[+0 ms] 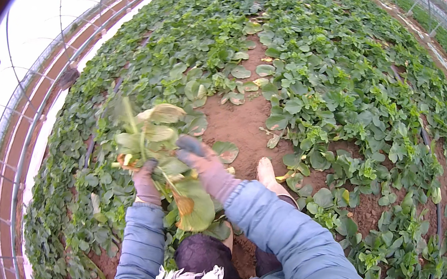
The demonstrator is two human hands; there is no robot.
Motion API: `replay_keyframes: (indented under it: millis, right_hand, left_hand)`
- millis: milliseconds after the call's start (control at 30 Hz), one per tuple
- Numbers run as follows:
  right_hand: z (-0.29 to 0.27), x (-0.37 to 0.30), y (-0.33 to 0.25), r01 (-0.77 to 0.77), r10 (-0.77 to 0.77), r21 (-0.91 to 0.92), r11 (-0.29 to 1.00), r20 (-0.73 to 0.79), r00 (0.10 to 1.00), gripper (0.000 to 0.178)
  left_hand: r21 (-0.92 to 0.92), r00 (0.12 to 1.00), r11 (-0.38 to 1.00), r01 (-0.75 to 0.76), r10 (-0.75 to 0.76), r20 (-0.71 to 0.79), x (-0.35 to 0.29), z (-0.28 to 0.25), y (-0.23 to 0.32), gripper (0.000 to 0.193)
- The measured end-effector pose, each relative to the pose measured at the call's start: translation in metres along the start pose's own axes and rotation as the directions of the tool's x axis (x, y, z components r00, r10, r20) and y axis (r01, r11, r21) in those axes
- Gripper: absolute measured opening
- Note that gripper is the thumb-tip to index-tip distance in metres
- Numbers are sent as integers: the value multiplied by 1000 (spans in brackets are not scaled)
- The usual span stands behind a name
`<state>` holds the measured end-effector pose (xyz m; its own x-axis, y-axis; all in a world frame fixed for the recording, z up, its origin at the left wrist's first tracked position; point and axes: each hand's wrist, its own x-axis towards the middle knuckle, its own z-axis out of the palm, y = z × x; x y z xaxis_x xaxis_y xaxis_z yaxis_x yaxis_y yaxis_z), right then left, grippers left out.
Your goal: The person repeatedly pulls weeds from between rows of leafy green plants in a greenhouse. They gather the uprooted weeds in their hands and continue moving along the row, clearing the soil surface.
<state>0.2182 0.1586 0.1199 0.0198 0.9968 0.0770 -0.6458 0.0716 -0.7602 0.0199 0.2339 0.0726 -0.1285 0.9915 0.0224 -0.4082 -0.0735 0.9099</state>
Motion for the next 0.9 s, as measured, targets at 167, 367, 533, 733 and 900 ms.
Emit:
replay_keyframes:
  millis: [167,367,533,733,900]
  right_hand:
    - [-58,-67,-54,140,-116,97,985,-219,969,39]
    - [-196,-212,-115,404,-182,80,911,-802,569,29]
    - [-267,-374,-82,432,-161,-92,897,-979,126,22]
    - [-283,-455,-29,492,-42,-72,868,-997,-71,23]
    - [-245,-463,-71,698,-159,-67,713,-985,68,18]
  left_hand:
    - [-111,959,975,192,-211,-192,-34,-130,79,44]
    - [75,920,931,357,-337,-200,-41,-93,54,46]
    - [205,895,873,442,-443,-40,-65,7,45,48]
    - [283,836,886,368,-448,317,-103,126,71,51]
    - [-2,520,998,68,-34,854,-181,347,185,54]
